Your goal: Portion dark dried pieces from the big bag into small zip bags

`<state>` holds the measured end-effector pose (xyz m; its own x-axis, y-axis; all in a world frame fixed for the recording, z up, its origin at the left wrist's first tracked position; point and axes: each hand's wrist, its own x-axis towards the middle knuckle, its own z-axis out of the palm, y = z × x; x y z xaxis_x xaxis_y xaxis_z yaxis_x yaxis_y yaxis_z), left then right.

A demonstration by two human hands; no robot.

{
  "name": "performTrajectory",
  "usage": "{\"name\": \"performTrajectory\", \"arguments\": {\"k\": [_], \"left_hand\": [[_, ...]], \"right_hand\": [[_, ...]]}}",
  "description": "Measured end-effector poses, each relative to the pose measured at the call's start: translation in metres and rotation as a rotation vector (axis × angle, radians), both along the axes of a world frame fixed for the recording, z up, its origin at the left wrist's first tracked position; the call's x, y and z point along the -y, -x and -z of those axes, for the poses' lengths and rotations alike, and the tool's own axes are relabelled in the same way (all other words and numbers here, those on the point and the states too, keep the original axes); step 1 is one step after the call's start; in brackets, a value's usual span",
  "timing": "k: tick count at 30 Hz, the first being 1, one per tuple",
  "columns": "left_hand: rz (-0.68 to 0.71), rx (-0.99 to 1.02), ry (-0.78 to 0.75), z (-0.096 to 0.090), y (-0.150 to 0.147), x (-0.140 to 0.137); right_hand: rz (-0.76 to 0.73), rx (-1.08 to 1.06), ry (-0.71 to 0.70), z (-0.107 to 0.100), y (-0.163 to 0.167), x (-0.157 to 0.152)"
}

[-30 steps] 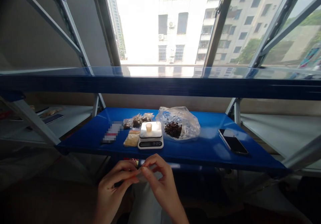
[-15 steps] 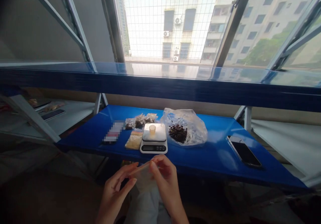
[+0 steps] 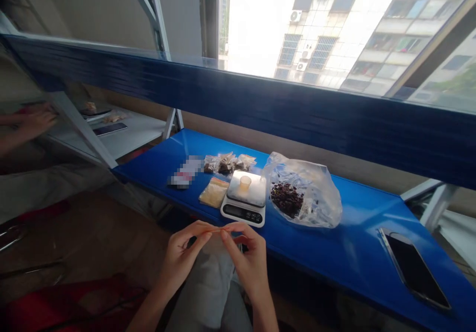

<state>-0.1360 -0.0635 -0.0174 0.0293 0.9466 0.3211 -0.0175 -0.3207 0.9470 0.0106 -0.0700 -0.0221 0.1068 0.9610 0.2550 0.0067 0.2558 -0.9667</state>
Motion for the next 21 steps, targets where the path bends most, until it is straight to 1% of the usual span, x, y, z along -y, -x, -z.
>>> {"name": "performTrajectory", "arguments": {"k": [3, 5, 10, 13, 15, 18, 20, 21], "left_hand": [[-0.078, -0.019, -0.052, -0.005, -0.006, -0.002], [-0.116, -0.045, -0.088, -0.007, -0.007, -0.002], [-0.151, -0.151, -0.164, -0.009, -0.002, 0.001], [-0.159, -0.185, -0.208, -0.010, 0.002, -0.001], [-0.130, -0.207, -0.182, -0.010, 0.004, -0.005], [-0.003, -0.250, -0.075, -0.009, 0.007, -0.010], [0.074, -0.270, -0.015, -0.008, 0.011, -0.014], [0.090, -0.277, -0.006, -0.008, 0.012, -0.015]], "right_hand": [[0.038, 0.033, -0.035, -0.001, -0.003, -0.003], [0.047, 0.045, -0.023, -0.002, -0.005, -0.003], [-0.052, 0.053, 0.037, -0.006, -0.002, 0.000], [-0.041, 0.082, 0.044, -0.007, 0.002, -0.002], [-0.001, 0.068, 0.058, -0.005, 0.003, -0.004], [0.054, 0.011, 0.096, -0.001, 0.004, -0.008], [0.049, -0.012, 0.124, 0.001, 0.004, -0.009], [0.031, -0.012, 0.132, 0.000, 0.004, -0.009]]}}
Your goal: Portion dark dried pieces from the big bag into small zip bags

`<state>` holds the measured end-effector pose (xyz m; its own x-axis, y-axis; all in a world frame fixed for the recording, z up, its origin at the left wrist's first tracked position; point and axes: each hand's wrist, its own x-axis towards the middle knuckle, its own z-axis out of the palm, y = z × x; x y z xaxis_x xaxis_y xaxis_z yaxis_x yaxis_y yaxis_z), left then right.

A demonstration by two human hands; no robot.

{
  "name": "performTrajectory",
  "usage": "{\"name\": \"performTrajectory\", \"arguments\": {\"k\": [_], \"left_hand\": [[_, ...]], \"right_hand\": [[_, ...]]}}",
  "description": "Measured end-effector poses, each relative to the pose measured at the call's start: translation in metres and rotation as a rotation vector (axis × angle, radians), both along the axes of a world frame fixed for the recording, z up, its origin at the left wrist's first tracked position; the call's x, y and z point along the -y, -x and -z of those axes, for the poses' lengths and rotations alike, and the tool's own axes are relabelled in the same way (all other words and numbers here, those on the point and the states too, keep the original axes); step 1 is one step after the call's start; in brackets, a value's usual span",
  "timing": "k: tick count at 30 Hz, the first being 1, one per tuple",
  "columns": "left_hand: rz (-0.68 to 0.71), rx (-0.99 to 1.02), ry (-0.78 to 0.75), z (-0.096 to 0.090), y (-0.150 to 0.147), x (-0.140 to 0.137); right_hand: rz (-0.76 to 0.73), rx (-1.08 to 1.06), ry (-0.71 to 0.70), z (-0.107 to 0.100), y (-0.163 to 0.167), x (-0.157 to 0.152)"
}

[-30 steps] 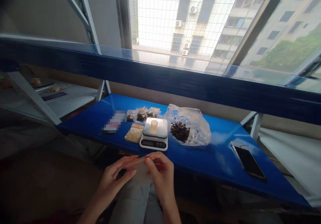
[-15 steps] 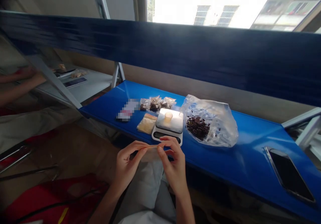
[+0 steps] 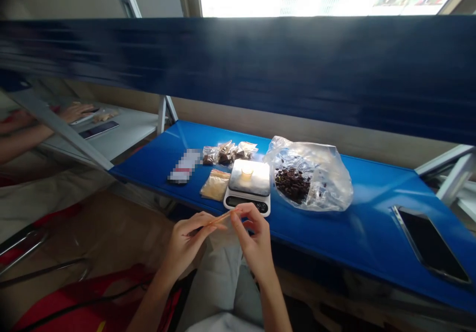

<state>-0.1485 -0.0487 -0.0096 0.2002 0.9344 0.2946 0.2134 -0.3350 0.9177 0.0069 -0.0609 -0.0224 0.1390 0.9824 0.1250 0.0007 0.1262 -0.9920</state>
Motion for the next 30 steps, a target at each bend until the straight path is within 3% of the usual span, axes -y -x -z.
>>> {"name": "performTrajectory", "arguments": {"k": [6, 17, 30], "left_hand": [[-0.009, -0.066, -0.061, -0.001, 0.004, 0.000], [-0.128, -0.091, -0.168, 0.002, -0.010, 0.001], [-0.125, 0.056, -0.099, -0.006, -0.009, 0.007]], "right_hand": [[-0.064, 0.065, -0.101, -0.004, 0.005, -0.002], [-0.066, 0.154, -0.091, -0.003, 0.000, -0.001], [-0.048, 0.080, -0.198, -0.022, 0.006, 0.005]]}}
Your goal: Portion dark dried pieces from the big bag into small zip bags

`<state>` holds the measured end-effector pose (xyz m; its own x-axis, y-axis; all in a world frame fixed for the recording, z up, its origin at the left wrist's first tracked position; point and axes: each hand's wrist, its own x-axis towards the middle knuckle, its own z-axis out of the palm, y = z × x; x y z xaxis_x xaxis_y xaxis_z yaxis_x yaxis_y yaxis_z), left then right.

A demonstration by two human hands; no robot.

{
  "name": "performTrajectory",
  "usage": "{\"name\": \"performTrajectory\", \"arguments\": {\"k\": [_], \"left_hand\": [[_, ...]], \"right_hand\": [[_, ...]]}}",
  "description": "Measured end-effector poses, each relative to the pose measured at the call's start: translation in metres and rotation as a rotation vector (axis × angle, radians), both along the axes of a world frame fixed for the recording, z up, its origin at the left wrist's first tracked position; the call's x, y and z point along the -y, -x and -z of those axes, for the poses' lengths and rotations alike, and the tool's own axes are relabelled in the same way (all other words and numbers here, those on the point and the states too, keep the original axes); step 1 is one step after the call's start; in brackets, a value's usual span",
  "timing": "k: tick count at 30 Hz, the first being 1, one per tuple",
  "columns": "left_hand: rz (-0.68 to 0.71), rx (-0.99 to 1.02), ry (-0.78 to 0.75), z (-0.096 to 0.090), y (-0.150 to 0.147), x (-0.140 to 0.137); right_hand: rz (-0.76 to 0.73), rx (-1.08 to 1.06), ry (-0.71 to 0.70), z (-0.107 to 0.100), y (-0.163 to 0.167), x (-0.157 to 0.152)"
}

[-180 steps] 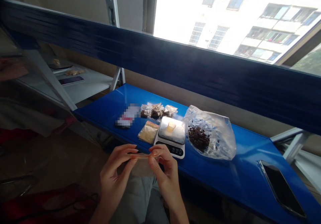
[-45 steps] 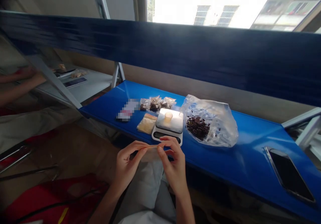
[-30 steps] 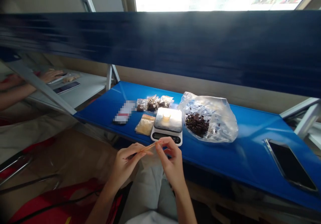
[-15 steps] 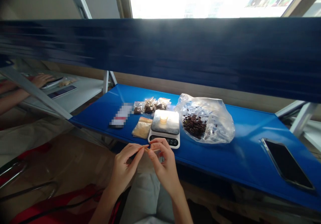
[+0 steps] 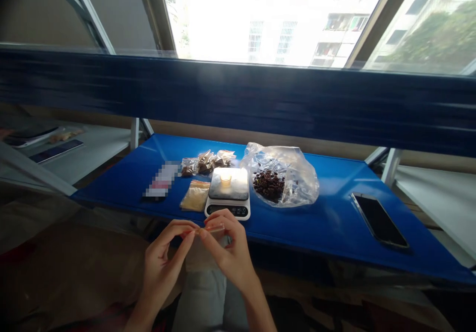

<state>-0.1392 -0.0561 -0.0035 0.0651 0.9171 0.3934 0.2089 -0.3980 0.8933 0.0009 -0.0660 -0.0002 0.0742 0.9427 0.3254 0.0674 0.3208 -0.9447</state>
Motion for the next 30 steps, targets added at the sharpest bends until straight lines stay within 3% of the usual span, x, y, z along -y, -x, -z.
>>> {"name": "performTrajectory", "arguments": {"k": [5, 9, 13, 15, 20, 25, 30], "left_hand": [[-0.018, -0.033, -0.058, 0.006, -0.005, 0.004], [-0.132, -0.078, -0.081, 0.016, -0.008, -0.008], [-0.317, -0.060, -0.016, 0.022, 0.007, -0.052], [-0.385, -0.216, -0.031, 0.026, 0.018, -0.082], [-0.421, -0.406, -0.033, 0.047, 0.028, -0.134], [-0.469, -0.530, -0.072, 0.066, 0.015, -0.142], [-0.521, -0.610, -0.106, 0.067, 0.009, -0.140]], "right_hand": [[-0.006, -0.002, 0.006, 0.005, 0.005, 0.001], [-0.016, -0.015, 0.095, 0.013, 0.001, -0.003], [0.071, -0.038, 0.154, 0.022, -0.011, -0.009], [0.133, -0.080, 0.149, 0.025, -0.019, -0.011], [0.225, -0.182, 0.142, 0.032, -0.034, -0.014], [0.211, -0.184, 0.129, 0.036, -0.039, -0.015], [0.205, -0.179, 0.123, 0.038, -0.041, -0.016]]}}
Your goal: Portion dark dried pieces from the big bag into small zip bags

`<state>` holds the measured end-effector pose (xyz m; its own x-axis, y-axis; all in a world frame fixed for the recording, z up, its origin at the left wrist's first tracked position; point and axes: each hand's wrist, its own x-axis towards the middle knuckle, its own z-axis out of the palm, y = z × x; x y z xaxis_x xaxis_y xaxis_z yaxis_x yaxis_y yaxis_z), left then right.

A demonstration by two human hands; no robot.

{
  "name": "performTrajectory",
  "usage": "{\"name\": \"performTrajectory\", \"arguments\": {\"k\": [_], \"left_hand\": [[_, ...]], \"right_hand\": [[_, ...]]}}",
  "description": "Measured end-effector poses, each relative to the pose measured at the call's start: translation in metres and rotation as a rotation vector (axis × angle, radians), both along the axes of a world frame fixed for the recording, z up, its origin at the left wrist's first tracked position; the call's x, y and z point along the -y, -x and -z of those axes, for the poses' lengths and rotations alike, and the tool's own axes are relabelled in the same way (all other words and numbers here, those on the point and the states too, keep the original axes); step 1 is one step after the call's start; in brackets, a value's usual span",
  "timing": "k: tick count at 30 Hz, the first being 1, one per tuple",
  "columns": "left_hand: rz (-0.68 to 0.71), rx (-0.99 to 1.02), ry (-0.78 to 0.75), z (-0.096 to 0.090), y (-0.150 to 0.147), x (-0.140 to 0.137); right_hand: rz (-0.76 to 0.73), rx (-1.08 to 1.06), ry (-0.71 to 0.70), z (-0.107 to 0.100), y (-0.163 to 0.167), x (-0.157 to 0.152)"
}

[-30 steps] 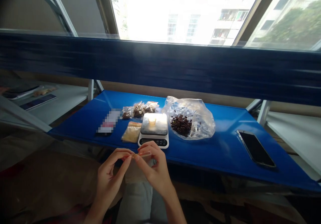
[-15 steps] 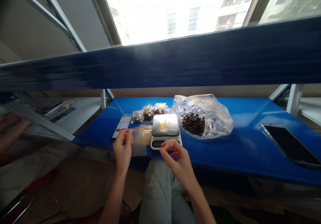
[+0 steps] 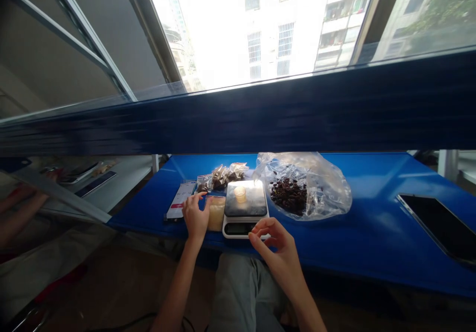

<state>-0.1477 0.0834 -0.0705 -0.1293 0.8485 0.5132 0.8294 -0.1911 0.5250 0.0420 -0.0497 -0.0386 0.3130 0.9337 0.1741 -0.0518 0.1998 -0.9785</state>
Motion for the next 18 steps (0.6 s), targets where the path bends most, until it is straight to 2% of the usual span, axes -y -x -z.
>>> {"name": "performTrajectory", "arguments": {"k": [5, 9, 12, 15, 18], "left_hand": [[0.013, -0.049, 0.017, -0.009, 0.009, -0.013], [0.164, -0.114, 0.102, -0.015, 0.019, -0.046], [0.226, -0.130, 0.168, -0.013, 0.023, -0.066], [0.239, -0.095, 0.190, -0.008, 0.023, -0.070], [0.216, 0.000, 0.163, -0.008, 0.021, -0.063]], "right_hand": [[-0.008, 0.006, 0.006, 0.000, -0.004, 0.002], [-0.009, 0.010, 0.013, -0.003, -0.006, 0.004], [-0.016, 0.010, 0.004, -0.006, -0.008, 0.004], [-0.016, 0.004, -0.011, -0.009, -0.009, 0.004], [-0.007, 0.001, -0.026, -0.013, -0.010, 0.006]]}}
